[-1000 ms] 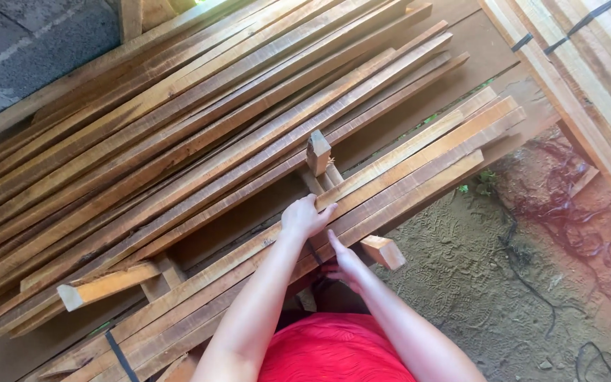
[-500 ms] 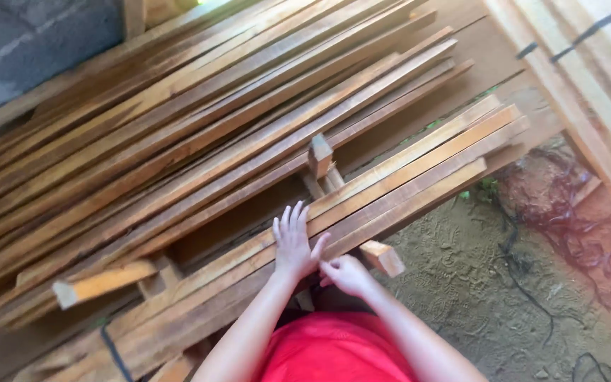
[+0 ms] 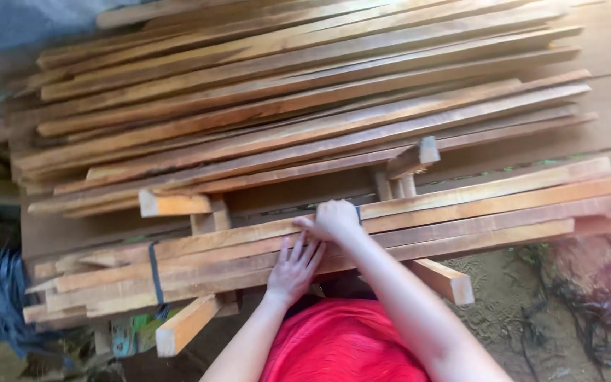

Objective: The person ties bundles of wooden planks together using black straps. They wrap the straps around the wood, pull them tight, and tie knots to secure the bundles. The person then lifts and moves the tied bundles to a different location on the workbench.

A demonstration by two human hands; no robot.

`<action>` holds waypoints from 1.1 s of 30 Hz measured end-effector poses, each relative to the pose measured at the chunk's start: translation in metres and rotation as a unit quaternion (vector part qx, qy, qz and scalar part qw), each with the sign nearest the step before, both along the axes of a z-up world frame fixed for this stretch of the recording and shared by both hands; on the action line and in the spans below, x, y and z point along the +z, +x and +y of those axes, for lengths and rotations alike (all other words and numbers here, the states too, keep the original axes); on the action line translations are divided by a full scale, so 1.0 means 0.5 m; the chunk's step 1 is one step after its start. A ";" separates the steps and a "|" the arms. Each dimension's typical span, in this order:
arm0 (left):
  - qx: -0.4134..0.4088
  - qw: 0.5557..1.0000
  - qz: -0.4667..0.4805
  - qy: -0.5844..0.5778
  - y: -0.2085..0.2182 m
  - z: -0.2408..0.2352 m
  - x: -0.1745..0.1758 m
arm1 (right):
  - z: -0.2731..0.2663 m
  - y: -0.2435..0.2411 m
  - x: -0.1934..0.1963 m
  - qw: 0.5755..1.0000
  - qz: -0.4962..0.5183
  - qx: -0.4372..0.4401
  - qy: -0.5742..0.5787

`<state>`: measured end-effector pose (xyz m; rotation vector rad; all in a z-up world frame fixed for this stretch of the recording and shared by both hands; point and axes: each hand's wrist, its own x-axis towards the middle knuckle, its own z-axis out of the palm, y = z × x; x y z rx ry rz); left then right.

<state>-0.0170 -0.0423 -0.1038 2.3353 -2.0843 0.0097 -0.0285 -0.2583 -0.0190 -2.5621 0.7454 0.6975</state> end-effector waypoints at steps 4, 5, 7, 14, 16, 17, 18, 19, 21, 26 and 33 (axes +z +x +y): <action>0.000 0.999 -0.002 -0.036 0.007 -0.003 0.023 | -0.025 0.058 -0.035 0.989 0.105 0.030 0.101; 0.002 0.999 -0.004 -0.044 0.009 -0.003 0.026 | -0.036 0.072 -0.057 0.984 0.119 0.039 0.126; 0.012 0.999 -0.004 -0.051 0.009 -0.003 0.032 | -0.045 0.086 -0.090 0.978 0.136 0.055 0.151; 0.006 0.998 0.021 -0.065 0.006 0.000 0.034 | -0.034 0.084 -0.111 0.937 0.191 -0.061 0.287; 0.009 0.997 0.030 -0.076 0.007 0.003 0.035 | -0.033 0.091 -0.118 0.941 0.183 -0.051 0.281; 0.015 0.996 0.030 -0.078 0.004 0.005 0.035 | -0.032 0.088 -0.120 0.949 0.187 -0.033 0.251; 0.021 0.996 0.028 -0.083 0.004 0.001 0.034 | -0.037 0.089 -0.122 0.957 0.191 -0.013 0.218; 0.022 0.996 0.029 -0.087 0.010 -0.008 0.031 | -0.037 0.089 -0.090 0.958 0.192 -0.012 0.214; 0.031 0.998 0.018 -0.047 0.006 -0.002 0.033 | -0.014 0.079 -0.028 0.973 0.174 0.022 0.153; 0.146 0.928 0.335 -0.068 0.016 0.002 0.169 | 0.047 0.057 -0.017 0.980 -0.185 0.059 0.037; 0.260 0.749 0.547 -0.269 0.096 0.172 0.469 | 0.286 0.199 -0.003 0.874 -0.406 0.217 0.157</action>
